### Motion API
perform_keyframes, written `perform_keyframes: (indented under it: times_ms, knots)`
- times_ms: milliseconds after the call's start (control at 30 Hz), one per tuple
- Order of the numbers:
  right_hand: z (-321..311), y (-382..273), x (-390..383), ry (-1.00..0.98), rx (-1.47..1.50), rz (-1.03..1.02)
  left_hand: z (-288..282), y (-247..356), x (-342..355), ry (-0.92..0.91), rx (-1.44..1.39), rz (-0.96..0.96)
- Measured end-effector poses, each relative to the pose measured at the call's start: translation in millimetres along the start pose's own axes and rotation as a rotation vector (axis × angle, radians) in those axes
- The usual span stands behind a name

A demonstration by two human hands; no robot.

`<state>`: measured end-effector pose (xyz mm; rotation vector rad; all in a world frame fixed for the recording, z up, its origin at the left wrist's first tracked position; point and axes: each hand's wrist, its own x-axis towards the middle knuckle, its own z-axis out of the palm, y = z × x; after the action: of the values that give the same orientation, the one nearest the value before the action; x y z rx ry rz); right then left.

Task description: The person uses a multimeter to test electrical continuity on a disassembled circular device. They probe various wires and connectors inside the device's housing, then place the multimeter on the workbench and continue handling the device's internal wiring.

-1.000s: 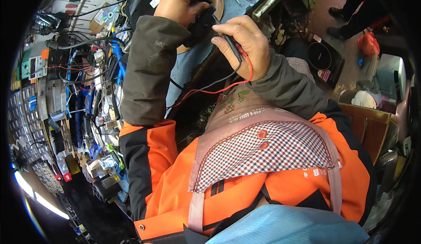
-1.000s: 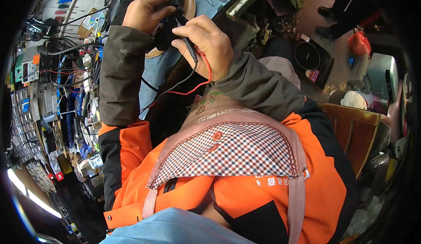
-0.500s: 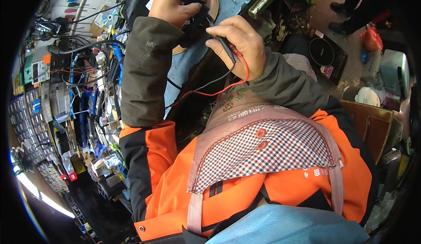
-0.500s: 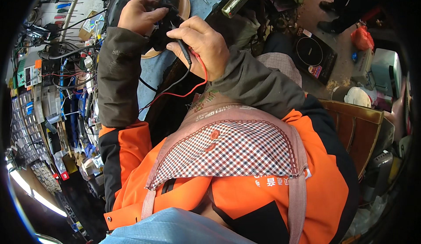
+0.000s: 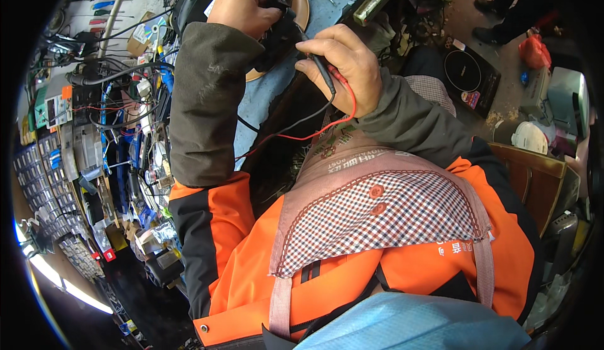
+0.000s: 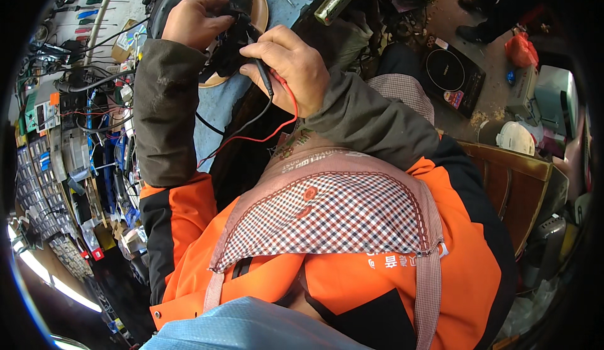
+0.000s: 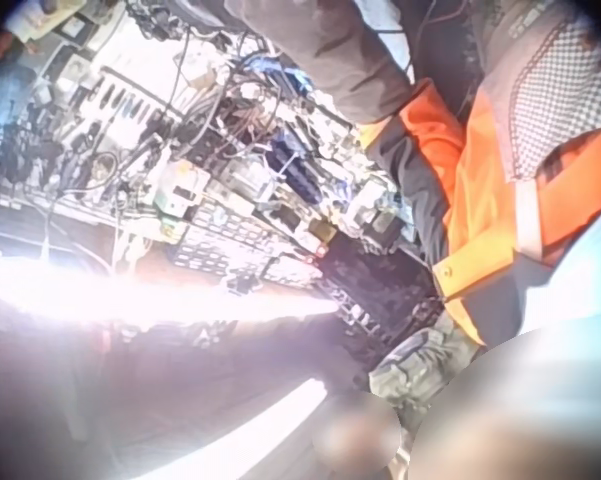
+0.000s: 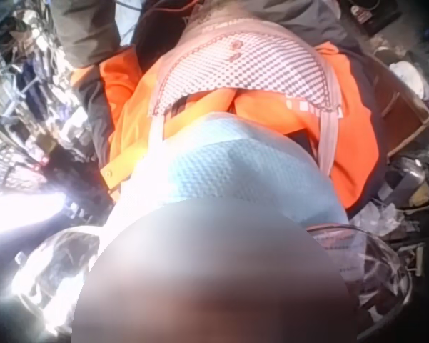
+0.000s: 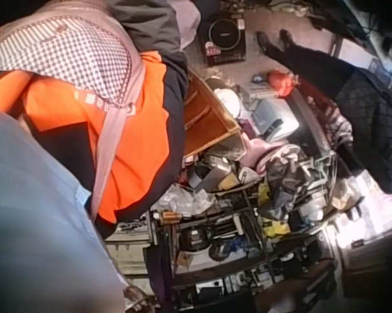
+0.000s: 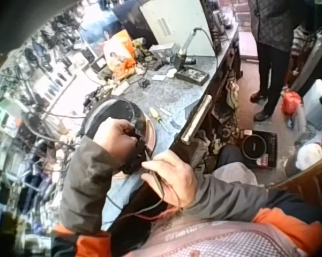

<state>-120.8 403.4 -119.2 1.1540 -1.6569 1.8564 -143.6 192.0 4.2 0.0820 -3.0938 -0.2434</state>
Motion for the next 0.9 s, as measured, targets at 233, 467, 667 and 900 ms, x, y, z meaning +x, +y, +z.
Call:
perform_keyframes:
  times_ms: [233, 467, 667, 900]
  knots:
    - [1.5, 1.2, -2.4, 0.007, 0.018, 0.015, 18.1, -6.9, -15.0, 0.207, -0.239, -0.004]
    - [4.1, 15.5, 7.8, 0.020, -0.259, 0.007, 38.3, -41.8, -13.3, 0.352, -0.064, 0.312]
    - [21.1, 37.7, 26.4, -0.071, -0.466, 0.065, 41.2, -32.7, -11.0, 0.356, -0.028, 0.216]
    - [30.5, 38.9, 33.9, -0.061, -0.421, 0.071, 43.3, -26.1, -20.8, 0.376, -0.267, 0.064]
